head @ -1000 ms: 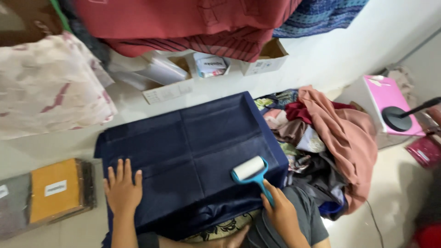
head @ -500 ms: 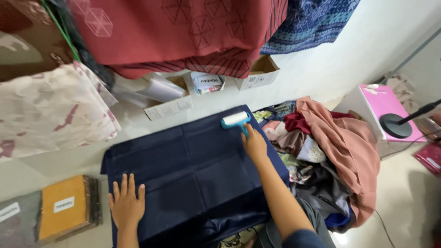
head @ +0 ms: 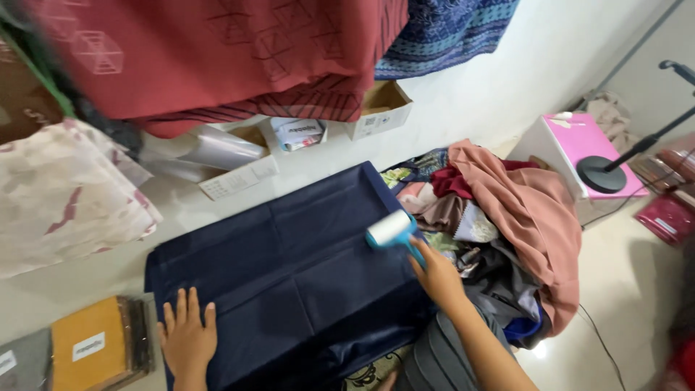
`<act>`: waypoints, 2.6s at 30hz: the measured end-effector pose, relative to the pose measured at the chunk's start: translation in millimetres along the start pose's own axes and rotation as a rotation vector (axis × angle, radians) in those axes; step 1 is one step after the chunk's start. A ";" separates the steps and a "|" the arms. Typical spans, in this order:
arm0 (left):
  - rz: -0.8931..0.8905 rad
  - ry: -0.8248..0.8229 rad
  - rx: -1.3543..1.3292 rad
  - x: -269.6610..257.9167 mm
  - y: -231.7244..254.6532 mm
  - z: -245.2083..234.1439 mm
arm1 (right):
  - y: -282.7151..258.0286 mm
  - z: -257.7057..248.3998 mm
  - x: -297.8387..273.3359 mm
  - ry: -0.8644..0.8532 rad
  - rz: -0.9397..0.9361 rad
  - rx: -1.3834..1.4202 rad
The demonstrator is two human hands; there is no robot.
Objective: Cleaning a piece of fabric with a lint roller and then folding it neatly.
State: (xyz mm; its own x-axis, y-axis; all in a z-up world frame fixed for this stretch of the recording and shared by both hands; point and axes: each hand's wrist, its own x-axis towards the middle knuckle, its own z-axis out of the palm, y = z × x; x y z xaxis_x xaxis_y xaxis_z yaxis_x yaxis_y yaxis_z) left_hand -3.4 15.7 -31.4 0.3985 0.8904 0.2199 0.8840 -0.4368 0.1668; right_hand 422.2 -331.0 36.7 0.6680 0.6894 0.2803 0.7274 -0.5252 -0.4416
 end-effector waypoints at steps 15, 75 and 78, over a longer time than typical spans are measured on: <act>-0.055 -0.059 0.019 9.2 -4.5 14.6 | -22.1 -130.4 53.4 0.216 -0.074 0.363; -0.301 -0.786 -0.660 -132.6 -97.2 -89.2 | 94.7 -1.6 -1.8 -0.622 0.562 0.681; -0.310 -0.738 -0.664 -132.0 -92.7 -88.2 | 93.0 1.1 -3.6 -0.582 0.562 0.697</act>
State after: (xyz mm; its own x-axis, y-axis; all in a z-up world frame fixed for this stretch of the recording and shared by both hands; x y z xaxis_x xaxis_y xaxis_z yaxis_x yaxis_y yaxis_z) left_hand -159.5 -72.6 8.8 0.4256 0.7346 -0.5284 0.7494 0.0411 0.6608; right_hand 487.2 -381.7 -6.3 0.5676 0.6661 -0.4839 -0.0354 -0.5675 -0.8226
